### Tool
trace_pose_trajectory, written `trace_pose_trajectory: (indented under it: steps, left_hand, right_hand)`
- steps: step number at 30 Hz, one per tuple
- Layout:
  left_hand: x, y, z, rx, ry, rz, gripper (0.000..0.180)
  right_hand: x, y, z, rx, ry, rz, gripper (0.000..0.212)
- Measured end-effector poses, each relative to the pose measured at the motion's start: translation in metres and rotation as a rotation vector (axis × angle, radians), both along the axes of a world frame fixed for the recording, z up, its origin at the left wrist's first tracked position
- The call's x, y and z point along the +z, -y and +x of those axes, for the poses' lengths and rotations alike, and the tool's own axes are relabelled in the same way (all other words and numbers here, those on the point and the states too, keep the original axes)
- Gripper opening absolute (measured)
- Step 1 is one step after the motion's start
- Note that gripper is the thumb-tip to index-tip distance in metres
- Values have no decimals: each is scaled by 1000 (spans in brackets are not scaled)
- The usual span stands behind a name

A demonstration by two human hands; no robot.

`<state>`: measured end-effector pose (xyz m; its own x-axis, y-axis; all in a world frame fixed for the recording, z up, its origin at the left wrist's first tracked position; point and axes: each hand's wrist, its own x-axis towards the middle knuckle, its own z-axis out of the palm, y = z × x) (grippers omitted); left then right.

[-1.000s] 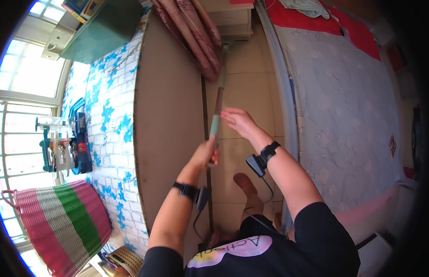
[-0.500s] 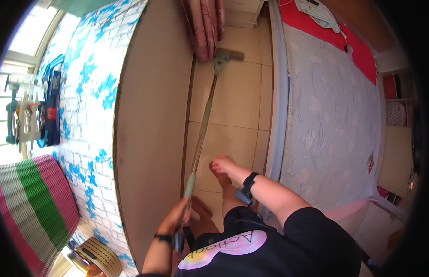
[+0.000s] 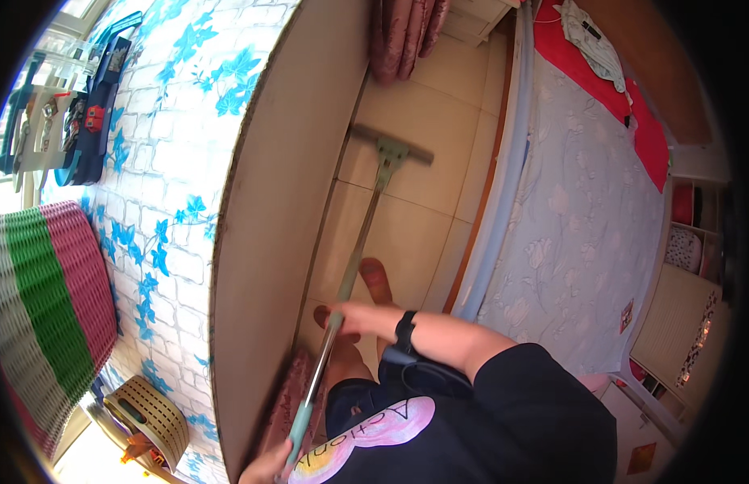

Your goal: The recorder uses a squeegee mop to clean the tiled floor of a bedroom and a bathroom.

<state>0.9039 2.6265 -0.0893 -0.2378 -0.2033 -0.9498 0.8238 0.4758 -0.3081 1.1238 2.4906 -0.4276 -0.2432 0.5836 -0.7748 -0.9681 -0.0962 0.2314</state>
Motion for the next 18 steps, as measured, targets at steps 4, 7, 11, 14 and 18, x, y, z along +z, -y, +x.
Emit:
trace_pose_trajectory:
  steps: [4,7,11,14,18]
  left_hand:
    - [-107,18,142,28,545,-137,49]
    - [-185,40,268,-64,699,-180,55]
    - [-214,88,402,-39,670,-227,52]
    - [-223,102,409,26,745,-134,48]
    - [-258,59,295,-75,917,-127,34]
  right_hand:
    - [-1,-3,158,-120,580,-337,7]
    - [-30,34,275,-179,868,-326,6]
    - [-41,96,400,-175,1096,-273,10]
    - [-47,101,418,33,1220,-630,14]
    - [-91,100,318,432,1288,-785,26]
